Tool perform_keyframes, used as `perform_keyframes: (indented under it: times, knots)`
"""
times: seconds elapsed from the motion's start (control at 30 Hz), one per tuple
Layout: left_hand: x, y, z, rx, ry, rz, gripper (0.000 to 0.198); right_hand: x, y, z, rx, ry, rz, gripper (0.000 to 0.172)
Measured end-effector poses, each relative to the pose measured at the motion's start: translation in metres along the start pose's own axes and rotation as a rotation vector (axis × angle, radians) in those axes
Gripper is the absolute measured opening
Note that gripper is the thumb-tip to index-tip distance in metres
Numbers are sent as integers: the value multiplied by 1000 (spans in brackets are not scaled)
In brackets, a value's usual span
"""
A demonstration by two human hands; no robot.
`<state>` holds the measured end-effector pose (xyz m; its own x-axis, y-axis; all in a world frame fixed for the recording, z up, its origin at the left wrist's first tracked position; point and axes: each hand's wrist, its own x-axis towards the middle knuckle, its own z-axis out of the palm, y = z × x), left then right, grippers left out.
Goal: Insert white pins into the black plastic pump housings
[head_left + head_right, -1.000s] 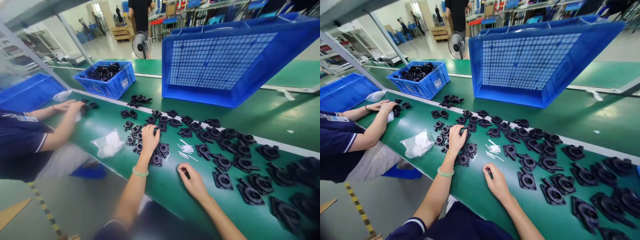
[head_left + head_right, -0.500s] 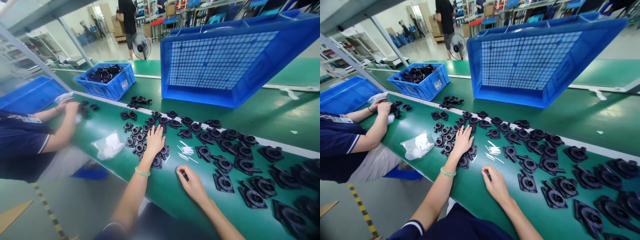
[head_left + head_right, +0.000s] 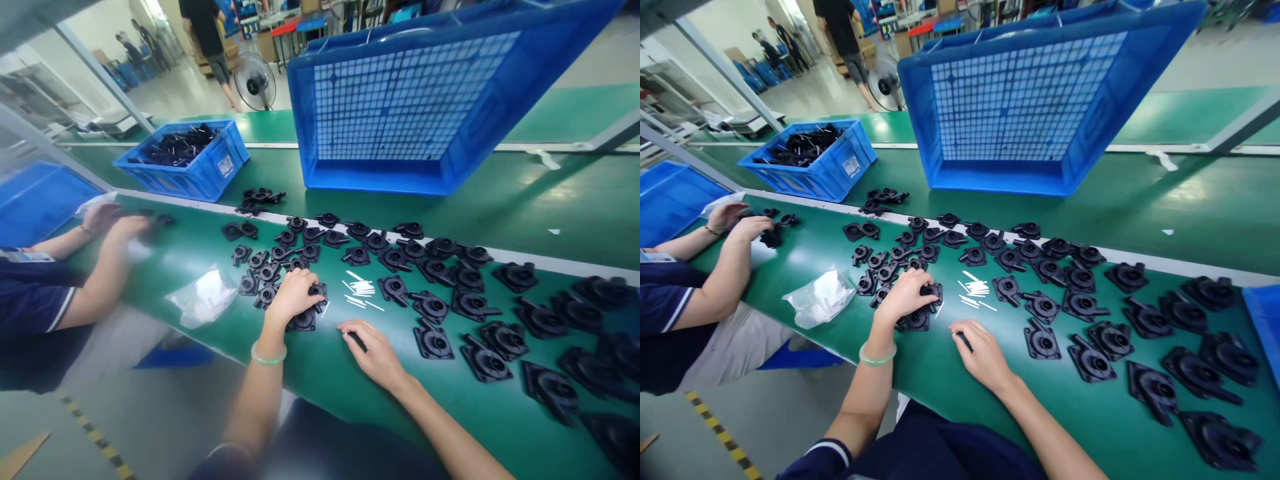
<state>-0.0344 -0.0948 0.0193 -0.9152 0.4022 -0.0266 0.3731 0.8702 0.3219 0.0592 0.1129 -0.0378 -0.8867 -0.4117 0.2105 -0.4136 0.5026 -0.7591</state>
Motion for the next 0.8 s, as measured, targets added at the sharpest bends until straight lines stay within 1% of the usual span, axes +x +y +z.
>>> perform_keyframes:
  times: [0.07,0.13,0.2,0.3,0.37,0.47,0.53,0.6,0.67,0.8]
  knots:
    - [1,-3,1,-30,-20,-8,21,3,-5,0,-89,-65,-128,16]
    - [2,-5,2,-64,-10,-3,18,7,-9,3,-180,-134,-200,18]
    - [4,-6,3,-104,23,8,15,10,-12,6,-240,-181,-202,20]
    - [7,-5,1,-217,114,12,14,12,-10,9,-293,-191,-152,21]
    - [8,-2,-2,-367,202,-20,16,12,-7,8,-324,-158,-117,22]
    - [10,2,-4,-661,316,-110,23,12,-8,5,-351,-106,-87,22]
    - [12,4,-5,-812,363,-153,29,14,-13,6,-356,-127,-125,22]
    - [13,4,-3,-910,401,-179,33,21,-19,11,-363,-170,-194,23]
    - [15,3,1,-984,437,-197,36,29,-24,19,-379,-186,-233,24]
    - [18,-4,10,-1132,498,-215,35,42,-21,32,-412,-171,-222,26]
